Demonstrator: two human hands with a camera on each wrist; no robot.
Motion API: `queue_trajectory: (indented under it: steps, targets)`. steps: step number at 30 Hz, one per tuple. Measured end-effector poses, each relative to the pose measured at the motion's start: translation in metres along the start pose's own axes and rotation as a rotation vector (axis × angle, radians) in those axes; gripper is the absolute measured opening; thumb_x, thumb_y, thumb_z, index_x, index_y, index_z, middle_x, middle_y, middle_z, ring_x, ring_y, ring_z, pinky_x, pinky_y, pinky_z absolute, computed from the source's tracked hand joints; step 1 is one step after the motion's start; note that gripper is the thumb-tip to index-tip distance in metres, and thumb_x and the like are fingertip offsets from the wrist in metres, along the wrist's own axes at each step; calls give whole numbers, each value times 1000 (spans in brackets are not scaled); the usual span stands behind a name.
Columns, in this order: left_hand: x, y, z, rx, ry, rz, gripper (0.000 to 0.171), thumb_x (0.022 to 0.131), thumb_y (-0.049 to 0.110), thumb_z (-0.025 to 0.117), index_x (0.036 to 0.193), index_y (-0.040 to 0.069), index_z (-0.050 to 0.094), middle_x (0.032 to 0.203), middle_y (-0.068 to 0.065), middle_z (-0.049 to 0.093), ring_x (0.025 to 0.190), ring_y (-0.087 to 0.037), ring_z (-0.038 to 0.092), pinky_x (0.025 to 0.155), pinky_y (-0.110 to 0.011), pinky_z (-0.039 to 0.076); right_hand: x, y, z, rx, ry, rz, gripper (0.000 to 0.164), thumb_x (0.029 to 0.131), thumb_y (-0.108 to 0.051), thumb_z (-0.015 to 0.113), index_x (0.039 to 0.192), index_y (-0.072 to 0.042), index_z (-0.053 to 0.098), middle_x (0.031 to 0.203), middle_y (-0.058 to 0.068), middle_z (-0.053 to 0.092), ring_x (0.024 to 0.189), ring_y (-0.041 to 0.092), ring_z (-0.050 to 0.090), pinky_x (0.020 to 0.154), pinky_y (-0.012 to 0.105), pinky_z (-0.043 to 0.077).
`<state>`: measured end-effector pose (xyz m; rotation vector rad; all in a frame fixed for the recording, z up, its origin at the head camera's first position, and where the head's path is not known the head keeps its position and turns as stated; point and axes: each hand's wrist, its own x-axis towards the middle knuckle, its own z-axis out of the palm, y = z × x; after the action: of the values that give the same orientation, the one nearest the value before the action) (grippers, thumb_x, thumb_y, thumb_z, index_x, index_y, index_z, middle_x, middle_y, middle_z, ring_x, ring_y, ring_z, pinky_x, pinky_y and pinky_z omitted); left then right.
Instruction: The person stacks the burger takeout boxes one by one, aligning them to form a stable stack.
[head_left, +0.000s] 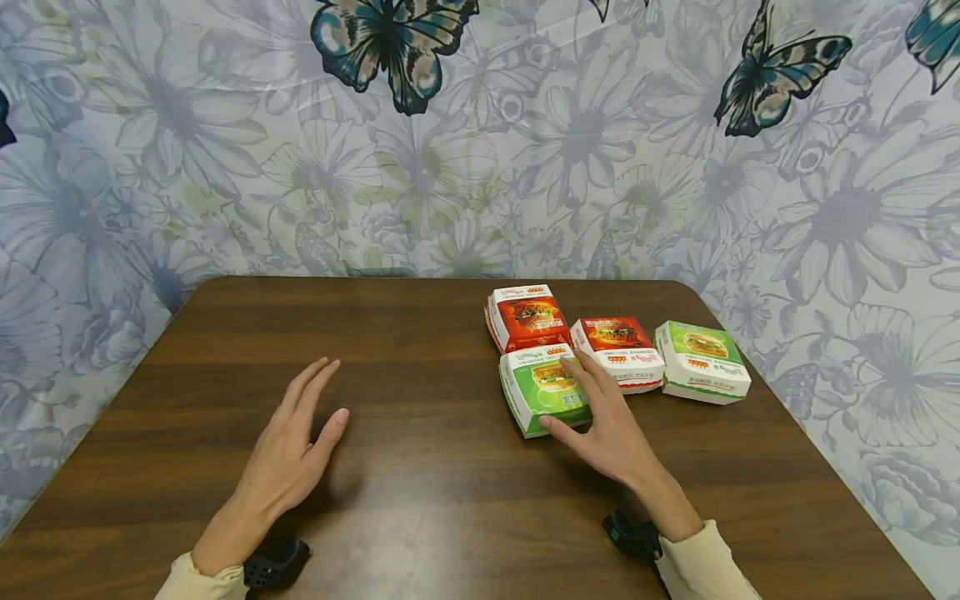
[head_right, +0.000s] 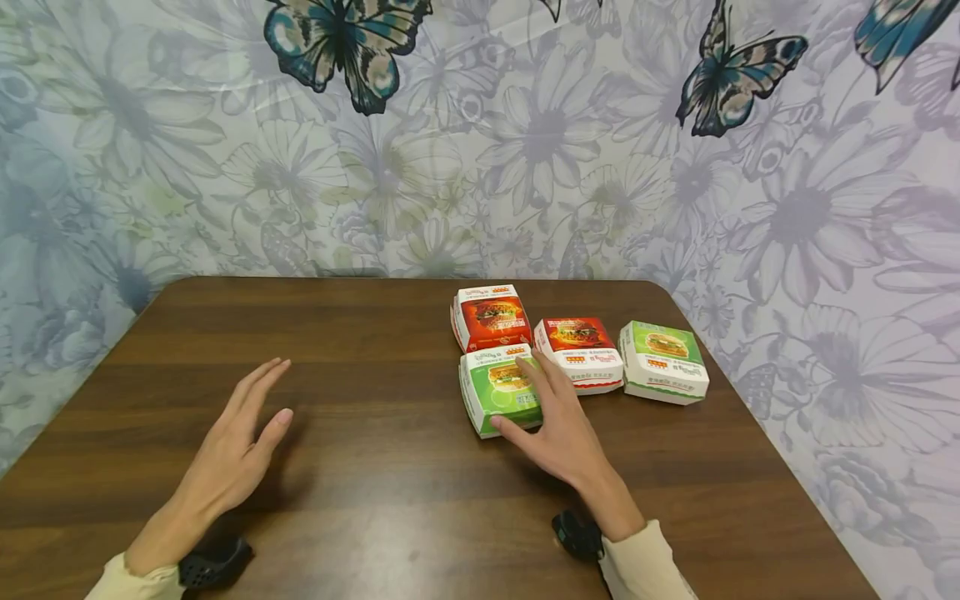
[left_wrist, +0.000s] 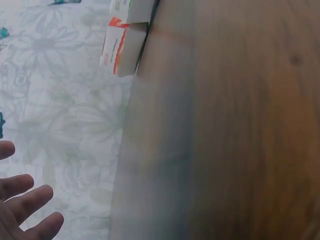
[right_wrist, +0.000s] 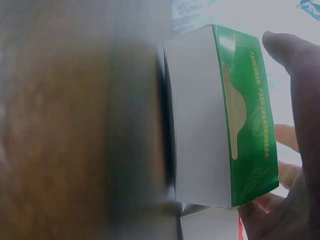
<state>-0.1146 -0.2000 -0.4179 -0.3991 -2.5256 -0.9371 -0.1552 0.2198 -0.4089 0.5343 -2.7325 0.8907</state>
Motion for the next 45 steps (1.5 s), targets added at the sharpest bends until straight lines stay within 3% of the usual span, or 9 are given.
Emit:
queue_trajectory:
  steps: [10,29,38,45]
  targets:
    - [-2,1,6,-50,-76,-17,62,107,26,55,163,25,30,163,-12,36,143,-43,42,102,-69,40,0,1,2,-33,-37,-3,84,85,-52,81,155,-24,45,168,11,26,153,39,23,112,71,32]
    - [-3,0,8,-65,-99,-15,60,107,25,55,163,26,31,162,-12,38,143,-40,43,104,-66,40,0,0,4,-57,-68,21,96,77,-67,81,153,-24,43,169,4,25,156,33,22,114,64,35]
    - [-5,1,10,-94,-158,-36,65,107,27,57,164,23,26,163,-12,35,146,-41,39,107,-68,37,-2,-1,5,-82,-50,-17,93,77,-63,83,153,-26,44,167,7,27,155,37,22,112,65,36]
    - [-6,1,12,-122,-161,-29,67,105,26,60,163,22,28,162,-12,36,145,-41,39,107,-68,37,-4,-1,6,-121,-49,-39,91,80,-61,81,156,-30,42,167,10,29,154,38,24,111,66,38]
